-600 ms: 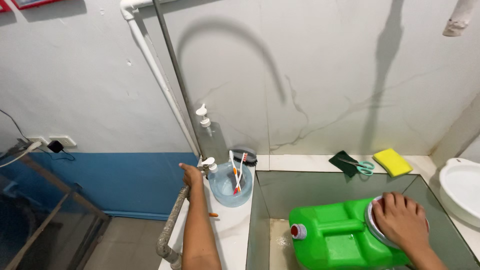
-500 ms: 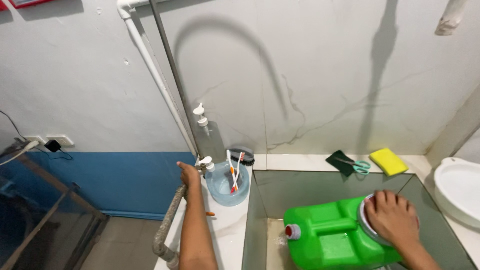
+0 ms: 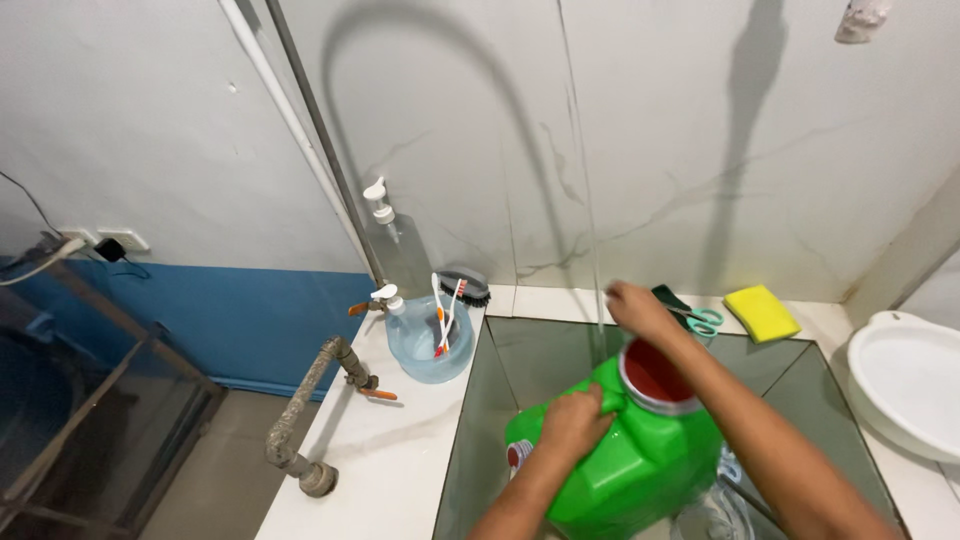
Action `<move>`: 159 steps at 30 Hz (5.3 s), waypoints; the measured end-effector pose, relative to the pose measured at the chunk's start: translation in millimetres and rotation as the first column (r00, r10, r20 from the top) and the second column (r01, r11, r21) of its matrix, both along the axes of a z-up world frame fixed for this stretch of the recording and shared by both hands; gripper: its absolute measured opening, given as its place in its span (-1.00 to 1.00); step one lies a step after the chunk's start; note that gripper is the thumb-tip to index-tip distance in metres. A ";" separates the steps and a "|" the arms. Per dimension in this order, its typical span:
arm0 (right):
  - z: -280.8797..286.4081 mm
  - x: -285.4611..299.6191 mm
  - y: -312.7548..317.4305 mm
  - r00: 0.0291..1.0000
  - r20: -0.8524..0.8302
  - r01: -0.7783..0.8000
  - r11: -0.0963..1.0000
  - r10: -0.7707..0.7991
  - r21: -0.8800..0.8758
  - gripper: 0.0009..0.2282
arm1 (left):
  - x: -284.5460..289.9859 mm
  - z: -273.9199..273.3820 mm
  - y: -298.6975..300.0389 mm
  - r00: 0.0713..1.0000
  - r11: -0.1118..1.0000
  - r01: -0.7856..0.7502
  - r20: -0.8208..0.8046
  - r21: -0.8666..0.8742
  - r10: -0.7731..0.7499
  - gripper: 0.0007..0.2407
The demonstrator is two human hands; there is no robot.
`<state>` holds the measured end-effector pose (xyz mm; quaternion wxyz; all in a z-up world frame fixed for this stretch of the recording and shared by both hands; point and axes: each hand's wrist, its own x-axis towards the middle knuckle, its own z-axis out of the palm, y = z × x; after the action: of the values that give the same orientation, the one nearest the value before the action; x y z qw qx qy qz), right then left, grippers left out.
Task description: The person cleans a large green plastic container by hand using a sponge and water at a sink. They scrub the exterior and interior, rinse repeatedly, and use scissors to trim a label from the container's surface.
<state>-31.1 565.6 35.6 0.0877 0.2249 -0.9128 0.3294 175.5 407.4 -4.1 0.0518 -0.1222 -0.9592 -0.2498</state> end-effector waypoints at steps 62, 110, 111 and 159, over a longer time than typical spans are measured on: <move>-56.7 315.2 131.1 0.767 0.444 0.582 0.795 -0.464 -0.174 -0.66 | 140.4 38.5 28.9 0.631 0.784 0.589 -0.494 -0.197 -0.598 -0.76; -41.1 353.1 119.0 0.894 0.058 0.447 0.889 -0.444 -0.093 -0.66 | 108.8 -36.0 73.6 0.763 0.922 -0.382 0.580 0.053 0.283 -0.61; -39.7 356.4 124.2 0.902 0.129 0.430 0.885 -0.413 -0.178 -0.63 | 113.1 -31.3 69.5 0.703 0.876 -0.453 0.671 0.166 0.236 -0.48; -34.3 335.6 248.7 0.765 0.226 0.643 0.698 -0.603 -0.316 -0.74 | 90.3 -93.5 -76.2 0.925 0.941 -0.337 -0.181 0.018 0.334 -0.81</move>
<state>304.4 814.3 1.3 0.1872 -0.1362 -0.8575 0.4594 265.8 331.2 -97.5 0.1800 0.0211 -0.9588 -0.2187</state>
